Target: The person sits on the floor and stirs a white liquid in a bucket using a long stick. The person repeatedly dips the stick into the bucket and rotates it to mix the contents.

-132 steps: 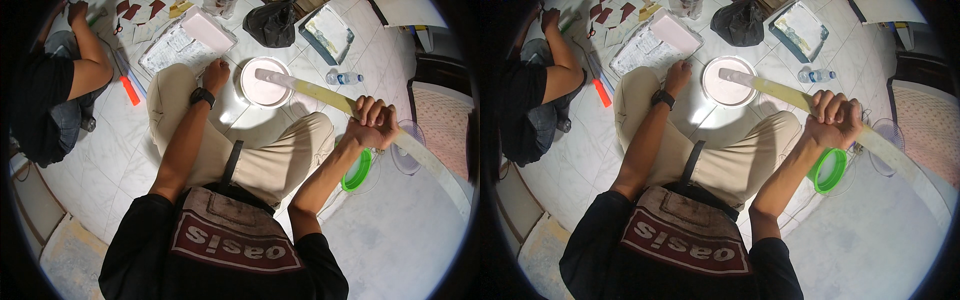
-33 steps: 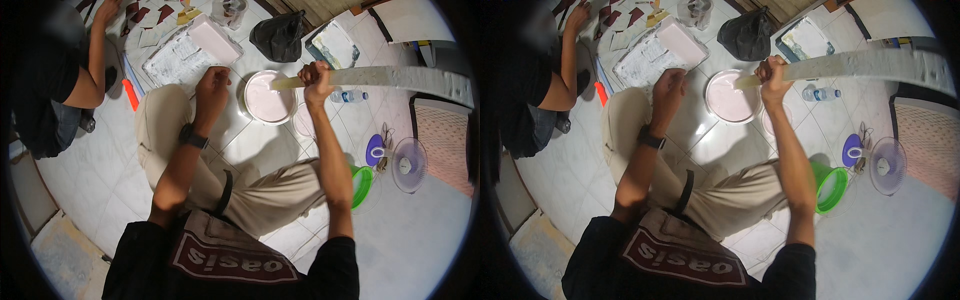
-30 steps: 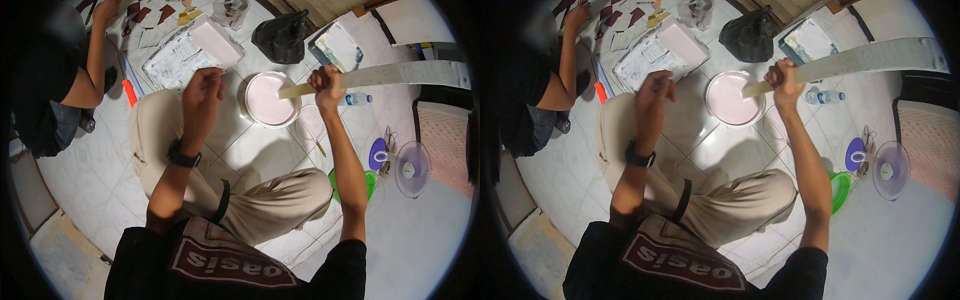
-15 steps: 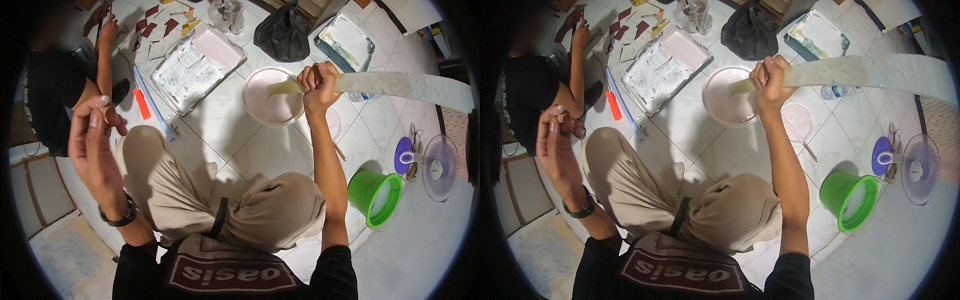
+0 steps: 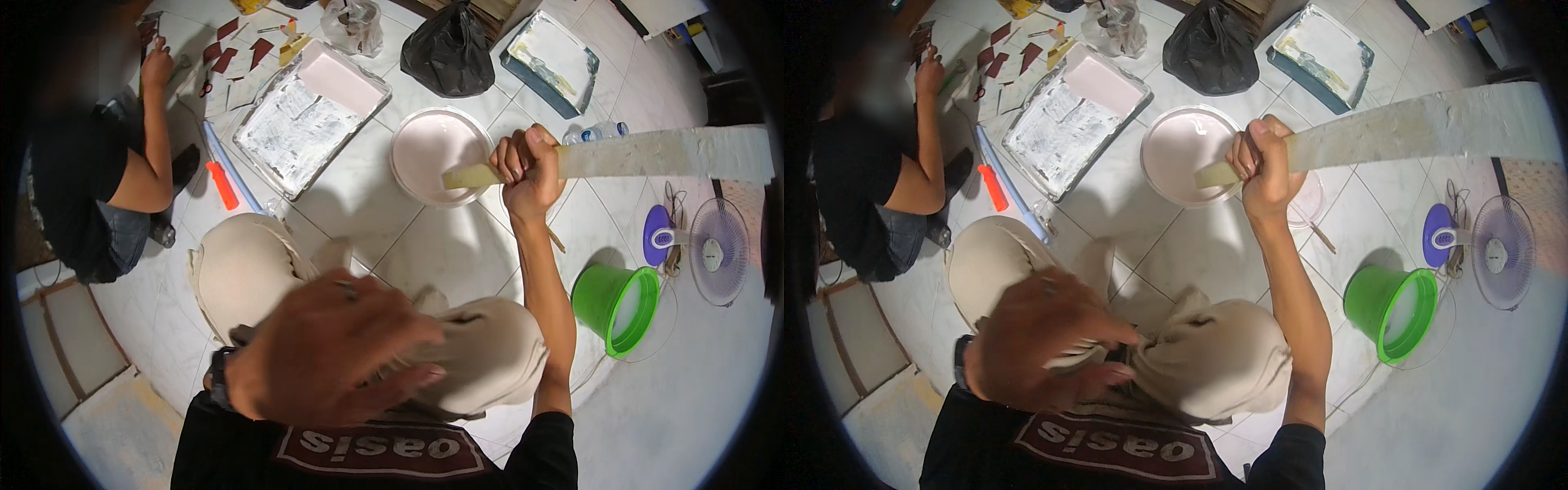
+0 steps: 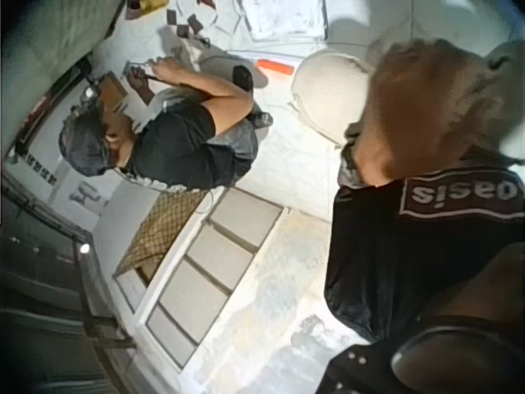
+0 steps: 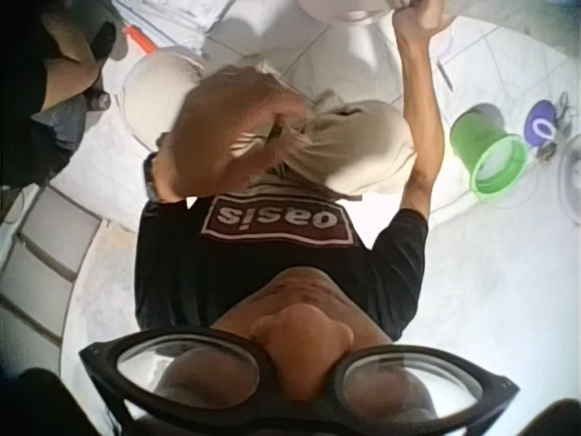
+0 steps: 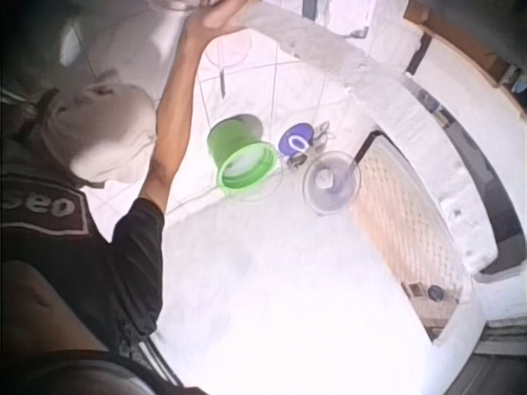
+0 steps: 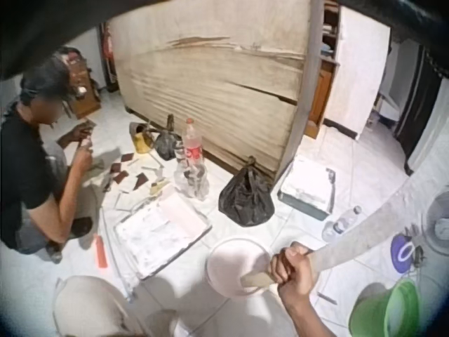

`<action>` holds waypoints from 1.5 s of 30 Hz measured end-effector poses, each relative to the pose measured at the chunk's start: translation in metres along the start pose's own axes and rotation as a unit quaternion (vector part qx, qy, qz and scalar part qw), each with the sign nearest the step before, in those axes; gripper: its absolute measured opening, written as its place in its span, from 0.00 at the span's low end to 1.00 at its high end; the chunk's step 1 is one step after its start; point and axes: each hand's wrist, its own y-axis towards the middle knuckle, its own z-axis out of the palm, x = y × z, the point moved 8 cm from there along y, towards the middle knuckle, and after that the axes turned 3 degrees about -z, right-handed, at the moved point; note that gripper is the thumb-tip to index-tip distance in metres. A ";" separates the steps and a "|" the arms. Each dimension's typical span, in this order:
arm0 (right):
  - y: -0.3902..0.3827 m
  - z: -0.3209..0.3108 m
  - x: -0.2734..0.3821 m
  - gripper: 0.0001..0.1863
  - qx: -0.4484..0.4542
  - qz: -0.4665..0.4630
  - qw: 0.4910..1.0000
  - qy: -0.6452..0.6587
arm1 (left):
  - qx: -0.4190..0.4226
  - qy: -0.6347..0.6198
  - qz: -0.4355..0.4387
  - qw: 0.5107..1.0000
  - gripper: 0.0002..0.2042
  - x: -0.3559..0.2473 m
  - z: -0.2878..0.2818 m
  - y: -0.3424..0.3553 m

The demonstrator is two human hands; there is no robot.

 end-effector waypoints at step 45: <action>0.009 0.035 -0.014 0.20 -0.028 0.056 0.994 -0.091 | 0.106 0.092 0.031 0.990 0.14 0.069 0.017 -0.019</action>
